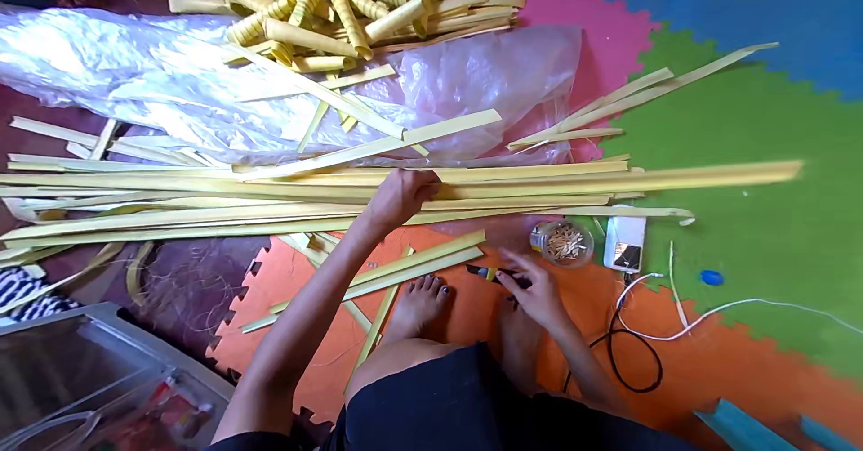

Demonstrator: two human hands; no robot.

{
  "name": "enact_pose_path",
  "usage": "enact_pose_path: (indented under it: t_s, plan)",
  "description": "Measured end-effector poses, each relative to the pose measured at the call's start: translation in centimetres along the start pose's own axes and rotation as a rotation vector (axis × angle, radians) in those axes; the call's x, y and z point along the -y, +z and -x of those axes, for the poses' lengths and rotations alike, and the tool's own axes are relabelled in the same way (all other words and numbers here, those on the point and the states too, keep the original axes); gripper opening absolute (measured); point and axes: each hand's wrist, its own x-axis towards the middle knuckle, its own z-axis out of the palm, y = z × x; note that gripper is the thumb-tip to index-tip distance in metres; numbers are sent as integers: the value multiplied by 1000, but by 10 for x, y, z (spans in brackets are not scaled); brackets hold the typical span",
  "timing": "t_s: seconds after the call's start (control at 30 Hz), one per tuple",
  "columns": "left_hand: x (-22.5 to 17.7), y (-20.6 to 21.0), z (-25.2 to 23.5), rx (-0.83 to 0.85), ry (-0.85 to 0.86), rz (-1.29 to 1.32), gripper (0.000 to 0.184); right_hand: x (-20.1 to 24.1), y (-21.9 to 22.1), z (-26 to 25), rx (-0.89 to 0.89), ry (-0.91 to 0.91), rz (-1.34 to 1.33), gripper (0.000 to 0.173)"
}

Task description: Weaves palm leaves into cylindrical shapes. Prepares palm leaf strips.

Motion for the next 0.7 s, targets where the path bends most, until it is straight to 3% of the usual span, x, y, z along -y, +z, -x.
enact_pose_path:
  t_s: [0.1, 0.13, 0.2, 0.27, 0.37, 0.43, 0.5, 0.6, 0.7]
  plan:
    - [-44, -24, 15, 70, 56, 43, 16, 37, -22, -21, 46, -15, -534, 84]
    - [-53, -29, 18, 118, 47, 62, 16, 51, -29, -27, -13, -26, -617, 79]
    - [-64, -30, 21, 177, 54, 61, 14, 79, -42, -36, -179, -71, -702, 46]
    - [-77, -17, 23, 49, 124, -18, 9, 101, -53, -41, -330, -141, -617, 26]
    - [-102, 14, 14, -200, 372, -190, 26, 116, -63, -39, -424, -266, -393, 24]
    - [-122, 31, 5, -323, 544, -288, 21, 126, -64, -35, -461, -330, -279, 24]
    - [-142, 35, -3, -377, 633, -327, 15, 133, -67, -31, -432, -395, -227, 29]
    - [-169, 19, -3, -322, 630, -263, 17, 135, -75, -27, -322, -449, -246, 46]
    - [-162, 27, -5, -316, 632, -214, 17, 134, -76, -26, -356, -460, -270, 44]
